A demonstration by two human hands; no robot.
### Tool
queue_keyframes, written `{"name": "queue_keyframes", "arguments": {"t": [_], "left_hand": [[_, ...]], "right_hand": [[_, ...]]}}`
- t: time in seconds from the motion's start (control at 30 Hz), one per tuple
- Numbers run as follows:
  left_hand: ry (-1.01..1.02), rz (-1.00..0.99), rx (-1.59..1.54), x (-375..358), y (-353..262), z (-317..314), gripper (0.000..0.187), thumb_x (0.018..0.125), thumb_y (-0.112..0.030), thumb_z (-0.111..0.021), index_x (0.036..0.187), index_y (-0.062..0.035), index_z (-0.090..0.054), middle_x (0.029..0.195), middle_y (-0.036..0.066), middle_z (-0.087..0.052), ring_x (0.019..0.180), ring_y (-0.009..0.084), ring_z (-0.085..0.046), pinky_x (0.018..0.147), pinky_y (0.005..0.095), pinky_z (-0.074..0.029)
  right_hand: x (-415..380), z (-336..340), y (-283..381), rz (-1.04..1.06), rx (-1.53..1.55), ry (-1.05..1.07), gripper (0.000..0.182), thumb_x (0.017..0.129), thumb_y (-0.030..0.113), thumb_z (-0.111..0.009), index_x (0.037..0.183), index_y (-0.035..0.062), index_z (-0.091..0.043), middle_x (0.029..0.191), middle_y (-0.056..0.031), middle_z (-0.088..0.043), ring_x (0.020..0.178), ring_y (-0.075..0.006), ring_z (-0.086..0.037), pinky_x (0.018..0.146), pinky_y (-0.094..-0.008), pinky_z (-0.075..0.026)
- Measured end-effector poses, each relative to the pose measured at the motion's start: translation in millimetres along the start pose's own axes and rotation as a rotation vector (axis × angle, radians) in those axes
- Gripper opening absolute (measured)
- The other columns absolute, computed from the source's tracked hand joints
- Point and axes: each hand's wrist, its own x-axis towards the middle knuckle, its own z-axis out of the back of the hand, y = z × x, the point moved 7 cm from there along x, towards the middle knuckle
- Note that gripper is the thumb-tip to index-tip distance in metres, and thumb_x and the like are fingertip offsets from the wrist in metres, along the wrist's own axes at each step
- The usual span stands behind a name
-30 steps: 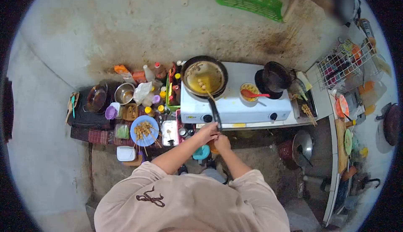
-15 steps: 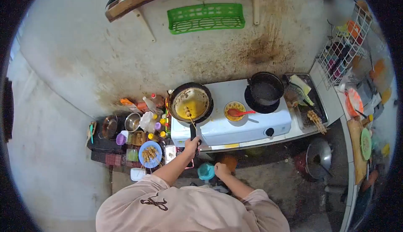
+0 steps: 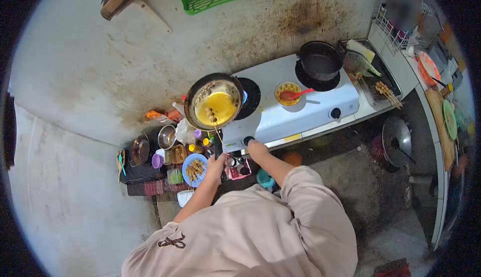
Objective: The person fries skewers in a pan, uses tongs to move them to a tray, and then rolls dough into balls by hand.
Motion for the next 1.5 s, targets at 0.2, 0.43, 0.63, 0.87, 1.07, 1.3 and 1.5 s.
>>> {"name": "queue_keyframes", "arguments": {"t": [0.2, 0.43, 0.63, 0.87, 1.07, 1.3, 1.5], "left_hand": [[0.023, -0.017, -0.008, -24.8, -41.9, 31.0, 0.020, 0.079, -0.021, -0.053, 0.070, -0.0052, -0.045, 0.052, 0.001, -0.045, 0.033, 0.0112, -0.042, 0.028, 0.0243, -0.029], [0.069, -0.060, 0.058, -25.4, -71.4, 60.8, 0.017, 0.078, -0.018, -0.054, 0.070, -0.0054, -0.045, 0.053, 0.001, -0.045, 0.033, 0.0105, -0.041, 0.030, 0.0236, -0.032], [0.112, -0.124, 0.047, -22.2, -87.5, 74.6, 0.020, 0.077, -0.020, -0.054, 0.065, -0.0078, -0.044, 0.052, 0.000, -0.045, 0.033, 0.0095, -0.042, 0.028, 0.0221, -0.029], [0.098, -0.098, 0.045, -12.2, -93.4, 87.1, 0.017, 0.077, -0.019, -0.055, 0.070, -0.0074, -0.046, 0.051, 0.001, -0.048, 0.032, 0.0113, -0.042, 0.028, 0.0232, -0.029], [0.152, -0.130, 0.052, -7.3, -99.6, 83.3, 0.012, 0.080, -0.015, -0.052, 0.078, -0.0048, -0.045, 0.053, 0.001, -0.043, 0.035, 0.0115, -0.041, 0.031, 0.0235, -0.032], [0.161, -0.109, 0.072, 6.2, -93.5, 85.7, 0.015, 0.076, -0.019, -0.055, 0.075, -0.0090, -0.045, 0.052, 0.000, -0.044, 0.031, 0.0114, -0.040, 0.028, 0.0242, -0.028], [0.171, -0.136, 0.049, 5.9, -98.4, 84.0, 0.011, 0.078, -0.013, -0.053, 0.080, -0.0071, -0.044, 0.053, 0.001, -0.044, 0.033, 0.0122, -0.041, 0.029, 0.0250, -0.031]], "right_hand": [[22.3, -18.2, 29.5, 0.226, -0.311, -0.073, 0.018, 0.074, 0.010, -0.046, 0.083, -0.0044, -0.053, 0.079, -0.0174, -0.059, 0.070, -0.0258, -0.061, 0.057, -0.0337, -0.050], [25.5, -47.5, 30.5, 0.295, -0.561, 0.037, 0.026, 0.073, 0.011, -0.047, 0.089, -0.0078, -0.056, 0.088, -0.0221, -0.057, 0.076, -0.0297, -0.059, 0.064, -0.0368, -0.049], [28.4, -55.0, 24.0, 0.348, -0.470, -0.029, 0.025, 0.070, 0.011, -0.049, 0.084, -0.0074, -0.057, 0.082, -0.0209, -0.058, 0.070, -0.0288, -0.060, 0.058, -0.0350, -0.049], [23.3, -30.6, 27.2, 0.108, -0.261, 0.135, 0.020, 0.071, 0.007, -0.050, 0.084, -0.0060, -0.059, 0.087, -0.0198, -0.058, 0.078, -0.0295, -0.059, 0.066, -0.0366, -0.049], [19.5, -27.8, 29.3, 0.099, -0.279, 0.149, 0.016, 0.071, 0.005, -0.051, 0.082, -0.0027, -0.060, 0.086, -0.0180, -0.059, 0.082, -0.0292, -0.059, 0.070, -0.0369, -0.048], [20.8, -26.7, 21.7, 0.013, -0.170, 0.105, 0.019, 0.072, 0.004, -0.049, 0.086, -0.0026, -0.060, 0.088, -0.0181, -0.059, 0.083, -0.0299, -0.059, 0.072, -0.0370, -0.047], [25.0, -35.3, 10.2, -0.120, -0.054, 0.161, 0.021, 0.075, 0.008, -0.047, 0.089, -0.0004, -0.060, 0.095, -0.0188, -0.058, 0.088, -0.0308, -0.057, 0.076, -0.0392, -0.045]]}}
